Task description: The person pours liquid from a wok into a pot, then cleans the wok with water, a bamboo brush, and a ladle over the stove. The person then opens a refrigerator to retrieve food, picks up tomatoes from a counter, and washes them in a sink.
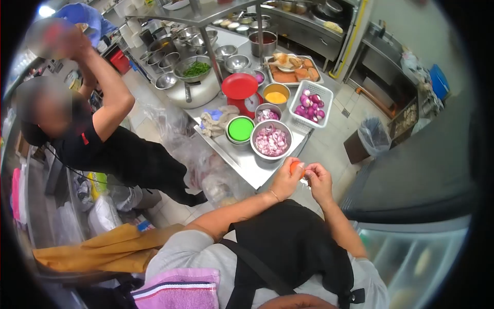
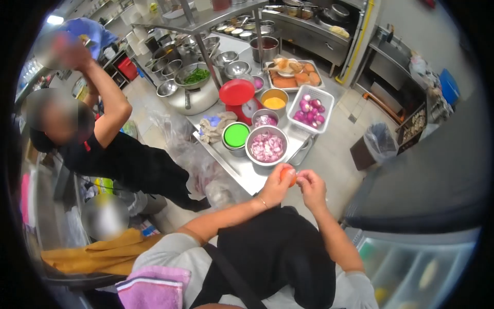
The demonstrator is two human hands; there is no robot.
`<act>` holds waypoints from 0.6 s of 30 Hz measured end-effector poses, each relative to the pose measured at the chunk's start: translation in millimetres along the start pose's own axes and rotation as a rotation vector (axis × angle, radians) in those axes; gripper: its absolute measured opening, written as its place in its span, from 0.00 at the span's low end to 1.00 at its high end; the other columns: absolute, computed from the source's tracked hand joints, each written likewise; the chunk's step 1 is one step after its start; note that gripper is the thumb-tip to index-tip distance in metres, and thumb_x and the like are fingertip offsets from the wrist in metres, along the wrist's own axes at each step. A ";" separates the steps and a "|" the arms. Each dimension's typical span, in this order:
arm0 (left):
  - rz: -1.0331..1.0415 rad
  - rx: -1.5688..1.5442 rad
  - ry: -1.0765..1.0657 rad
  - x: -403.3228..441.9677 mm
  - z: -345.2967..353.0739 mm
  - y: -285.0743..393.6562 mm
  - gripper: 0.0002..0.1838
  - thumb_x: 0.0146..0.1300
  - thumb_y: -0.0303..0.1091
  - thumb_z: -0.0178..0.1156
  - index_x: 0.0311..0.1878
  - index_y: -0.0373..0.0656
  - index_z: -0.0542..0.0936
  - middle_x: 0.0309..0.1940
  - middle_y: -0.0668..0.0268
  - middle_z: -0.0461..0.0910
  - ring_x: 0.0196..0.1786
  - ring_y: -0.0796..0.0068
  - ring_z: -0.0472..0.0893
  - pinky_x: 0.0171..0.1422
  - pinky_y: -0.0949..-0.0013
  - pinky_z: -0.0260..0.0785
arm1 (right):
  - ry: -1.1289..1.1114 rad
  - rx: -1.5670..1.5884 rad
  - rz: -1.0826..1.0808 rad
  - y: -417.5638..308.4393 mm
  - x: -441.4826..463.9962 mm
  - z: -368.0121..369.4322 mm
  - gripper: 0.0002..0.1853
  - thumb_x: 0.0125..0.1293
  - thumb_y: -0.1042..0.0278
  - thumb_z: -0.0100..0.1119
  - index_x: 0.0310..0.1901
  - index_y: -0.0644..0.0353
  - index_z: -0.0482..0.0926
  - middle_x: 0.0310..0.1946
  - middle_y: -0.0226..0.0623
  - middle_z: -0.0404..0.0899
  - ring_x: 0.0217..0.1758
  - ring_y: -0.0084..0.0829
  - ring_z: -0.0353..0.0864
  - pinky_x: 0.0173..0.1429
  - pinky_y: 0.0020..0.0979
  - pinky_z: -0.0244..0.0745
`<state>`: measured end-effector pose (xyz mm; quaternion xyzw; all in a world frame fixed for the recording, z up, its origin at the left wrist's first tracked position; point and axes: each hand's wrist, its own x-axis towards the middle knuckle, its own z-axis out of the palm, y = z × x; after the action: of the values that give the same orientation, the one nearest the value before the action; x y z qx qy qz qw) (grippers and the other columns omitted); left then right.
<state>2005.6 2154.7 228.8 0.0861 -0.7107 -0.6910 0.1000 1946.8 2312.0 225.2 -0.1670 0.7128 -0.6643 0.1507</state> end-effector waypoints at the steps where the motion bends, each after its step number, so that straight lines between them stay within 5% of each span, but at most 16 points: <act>1: 0.217 0.124 0.115 10.1 3.5 3.7 0.18 0.78 0.41 0.60 0.61 0.38 0.75 0.41 0.54 0.80 0.40 0.58 0.80 0.48 0.59 0.74 | -0.012 0.056 0.058 0.0 14.8 1.1 0.04 0.78 0.76 0.55 0.47 0.61 0.79 0.29 0.25 0.78 0.25 0.13 0.70 0.27 0.20 0.64; 3: 0.497 0.414 0.222 28.0 0.9 14.0 0.25 0.72 0.36 0.68 0.66 0.35 0.72 0.50 0.45 0.75 0.49 0.41 0.77 0.58 0.51 0.73 | -0.012 0.111 0.083 -2.9 44.4 4.0 0.03 0.78 0.75 0.54 0.46 0.60 0.78 0.29 0.25 0.78 0.24 0.13 0.69 0.26 0.20 0.63; 6: 0.565 0.498 0.270 68.2 -8.1 18.0 0.26 0.68 0.33 0.71 0.64 0.36 0.73 0.49 0.45 0.74 0.51 0.42 0.77 0.57 0.50 0.73 | -0.046 0.142 0.094 -16.6 85.8 -3.8 0.03 0.79 0.74 0.53 0.46 0.58 0.77 0.28 0.26 0.77 0.24 0.14 0.69 0.26 0.20 0.64; 8: 0.559 0.530 0.405 93.1 -24.7 10.6 0.23 0.71 0.31 0.68 0.63 0.36 0.73 0.51 0.48 0.77 0.50 0.50 0.79 0.55 0.54 0.75 | -0.009 -0.123 0.048 -19.9 105.8 -29.3 0.05 0.78 0.70 0.56 0.46 0.59 0.80 0.31 0.25 0.79 0.27 0.16 0.72 0.31 0.23 0.67; 10: 0.086 -0.093 0.443 104.5 -51.1 2.1 0.17 0.74 0.35 0.63 0.61 0.38 0.76 0.47 0.53 0.81 0.46 0.58 0.83 0.53 0.55 0.77 | 0.087 -0.400 -0.079 -21.4 126.1 -77.1 0.04 0.76 0.69 0.60 0.42 0.58 0.83 0.28 0.28 0.81 0.29 0.18 0.77 0.34 0.27 0.72; 14: -0.084 -0.712 0.472 84.3 -122.3 12.7 0.15 0.78 0.43 0.55 0.57 0.44 0.80 0.46 0.57 0.85 0.41 0.71 0.85 0.44 0.67 0.80 | 0.292 -1.234 -0.091 3.1 183.3 -214.3 0.08 0.74 0.61 0.64 0.45 0.55 0.85 0.32 0.44 0.86 0.30 0.37 0.84 0.39 0.40 0.80; 15: -0.142 -0.772 0.538 70.5 -132.7 12.4 0.17 0.79 0.46 0.54 0.57 0.44 0.81 0.46 0.56 0.86 0.39 0.70 0.85 0.42 0.68 0.79 | 0.507 -1.230 -0.198 22.8 214.0 -256.8 0.10 0.75 0.60 0.62 0.49 0.56 0.86 0.33 0.43 0.86 0.34 0.35 0.87 0.43 0.41 0.83; 16: -0.187 -0.824 0.581 61.9 -144.6 16.9 0.19 0.80 0.50 0.53 0.57 0.44 0.81 0.45 0.55 0.87 0.38 0.69 0.86 0.41 0.69 0.78 | 0.474 -1.231 -0.211 24.6 236.6 -268.6 0.10 0.75 0.60 0.62 0.49 0.56 0.86 0.33 0.43 0.86 0.34 0.35 0.87 0.43 0.41 0.83; 18: -0.190 -0.816 0.703 59.9 -143.6 23.2 0.21 0.81 0.52 0.52 0.56 0.44 0.81 0.45 0.54 0.87 0.36 0.68 0.85 0.40 0.68 0.78 | 0.219 -0.163 0.472 27.9 287.6 -274.0 0.13 0.72 0.66 0.65 0.54 0.58 0.84 0.39 0.38 0.85 0.38 0.32 0.87 0.50 0.37 0.84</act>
<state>1985.7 2001.3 257.0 0.3302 -0.2980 -0.8460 0.2939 1567.6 2433.4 219.1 0.0650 0.7953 -0.5651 0.2097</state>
